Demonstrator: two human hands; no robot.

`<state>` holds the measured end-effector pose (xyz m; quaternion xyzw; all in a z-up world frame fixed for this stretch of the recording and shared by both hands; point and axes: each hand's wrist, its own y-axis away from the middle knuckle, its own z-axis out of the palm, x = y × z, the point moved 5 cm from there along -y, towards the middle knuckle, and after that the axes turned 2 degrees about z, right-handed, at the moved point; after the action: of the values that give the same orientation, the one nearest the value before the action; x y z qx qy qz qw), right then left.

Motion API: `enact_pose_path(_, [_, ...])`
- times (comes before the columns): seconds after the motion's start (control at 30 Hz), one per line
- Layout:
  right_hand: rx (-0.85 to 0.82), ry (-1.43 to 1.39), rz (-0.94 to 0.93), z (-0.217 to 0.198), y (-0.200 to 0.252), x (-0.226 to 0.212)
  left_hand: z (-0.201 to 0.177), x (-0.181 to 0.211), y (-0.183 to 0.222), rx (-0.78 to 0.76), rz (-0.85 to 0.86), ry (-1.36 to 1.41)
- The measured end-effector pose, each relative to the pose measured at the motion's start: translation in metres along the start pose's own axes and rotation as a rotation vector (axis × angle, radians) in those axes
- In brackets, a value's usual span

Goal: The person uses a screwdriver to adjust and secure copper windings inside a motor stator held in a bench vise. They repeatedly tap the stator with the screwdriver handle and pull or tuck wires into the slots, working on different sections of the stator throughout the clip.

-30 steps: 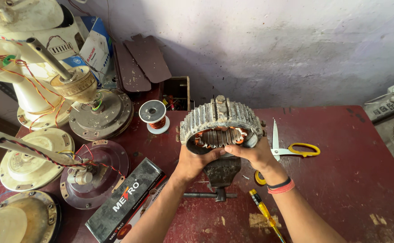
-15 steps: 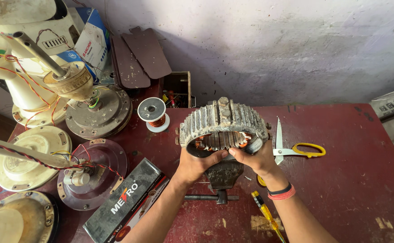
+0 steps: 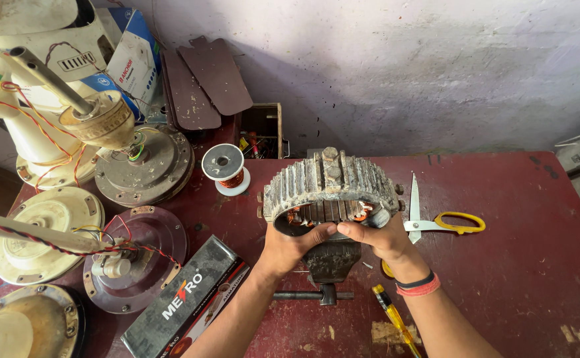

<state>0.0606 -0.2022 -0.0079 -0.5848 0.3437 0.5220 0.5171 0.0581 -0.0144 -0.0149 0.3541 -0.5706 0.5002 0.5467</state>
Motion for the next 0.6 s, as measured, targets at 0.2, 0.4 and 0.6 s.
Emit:
enact_pose_path(0.2, [0.006, 0.056, 0.011, -0.0044, -0.0001, 0.001, -0.0003, 0.0001, -0.0001, -0.011, 0.03, 0.003])
enact_pose_path(0.4, [0.047, 0.017, -0.068, -0.0012, -0.0004, -0.004, -0.0009, -0.0019, -0.0003, -0.006, -0.037, 0.03])
enact_pose_path(0.6, [0.095, 0.042, -0.227, 0.0038, 0.001, -0.0074, -0.0007, 0.0005, -0.0009, -0.026, 0.053, -0.075])
